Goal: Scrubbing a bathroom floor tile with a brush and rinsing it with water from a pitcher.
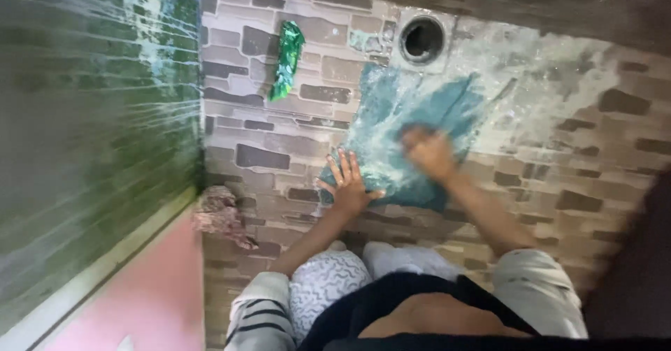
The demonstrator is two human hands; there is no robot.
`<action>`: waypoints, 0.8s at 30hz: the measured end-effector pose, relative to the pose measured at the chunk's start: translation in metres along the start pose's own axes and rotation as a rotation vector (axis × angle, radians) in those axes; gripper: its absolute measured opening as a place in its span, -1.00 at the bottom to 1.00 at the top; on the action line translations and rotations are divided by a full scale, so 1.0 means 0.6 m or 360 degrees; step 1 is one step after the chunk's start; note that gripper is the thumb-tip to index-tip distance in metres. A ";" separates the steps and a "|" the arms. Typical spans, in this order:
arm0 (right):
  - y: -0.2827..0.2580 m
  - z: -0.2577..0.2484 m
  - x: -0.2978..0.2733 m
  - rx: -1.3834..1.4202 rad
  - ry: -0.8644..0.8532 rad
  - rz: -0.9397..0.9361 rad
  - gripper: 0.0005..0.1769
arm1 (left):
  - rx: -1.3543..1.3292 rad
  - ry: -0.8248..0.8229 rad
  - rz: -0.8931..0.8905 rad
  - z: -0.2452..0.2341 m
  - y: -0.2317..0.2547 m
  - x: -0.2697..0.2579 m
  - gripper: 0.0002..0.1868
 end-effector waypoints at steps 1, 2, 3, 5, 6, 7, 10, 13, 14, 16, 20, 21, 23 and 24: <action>0.087 0.016 0.022 0.0020 0.0006 -0.0017 -0.72 | 0.0012 0.0007 -0.0024 -0.003 -0.002 0.003 0.56; 0.184 0.034 0.027 0.0939 0.0403 0.0497 -0.70 | -0.0001 0.0019 -0.0024 -0.007 -0.004 0.005 0.56; 0.275 0.072 0.009 0.1842 0.0791 0.1042 -0.68 | -0.0016 0.0021 0.0005 -0.006 -0.004 0.006 0.56; 0.238 -0.050 0.021 0.1289 0.1164 0.0856 -0.70 | 0.0000 0.0008 0.0021 -0.009 -0.005 0.008 0.57; 0.220 -0.123 0.030 0.0710 0.1479 0.0647 -0.71 | 0.0006 -0.0001 0.0033 -0.016 0.001 0.022 0.58; 0.187 -0.073 0.018 0.0702 0.1472 0.0651 -0.71 | -0.0001 -0.0010 0.0036 -0.012 0.003 0.016 0.58; 0.109 0.089 0.012 0.1915 0.1019 0.0833 -0.65 | 0.0029 -0.0041 -0.0049 -0.011 -0.005 0.013 0.59; 0.104 0.123 -0.002 0.0128 0.0586 0.0339 -0.60 | 0.0003 -0.0004 -0.0047 -0.016 -0.001 0.006 0.57; 0.148 0.119 -0.001 0.0174 0.0573 0.0424 -0.69 | -0.0036 -0.0008 -0.0050 -0.016 0.001 -0.001 0.57; 0.208 0.085 0.009 0.0206 0.0585 0.0526 -0.75 | -0.0066 0.0000 -0.0026 -0.019 0.002 0.000 0.56; 0.167 0.047 0.032 0.0736 0.0962 0.0672 -0.63 | 0.0008 -0.0032 -0.0019 -0.015 0.005 0.005 0.57; 0.127 0.071 0.042 0.1320 0.0862 0.0682 -0.59 | 0.0032 -0.0040 -0.0027 -0.015 0.003 0.003 0.57; -0.030 0.013 0.030 0.1045 0.0526 0.0460 -0.67 | 0.0016 0.0025 -0.0014 -0.010 -0.003 0.011 0.56; -0.114 -0.012 0.017 0.0766 0.0199 0.0251 -0.75 | 0.0008 0.0080 0.0006 -0.005 -0.005 0.010 0.54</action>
Point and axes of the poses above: each hand's wrist, its own x-axis towards the middle knuckle, its own z-axis out of the palm, y = z × x, the point moved 3 cm from there along x, towards the middle knuckle, and after that the axes turned 4 degrees about -z, right-handed, at the moved point
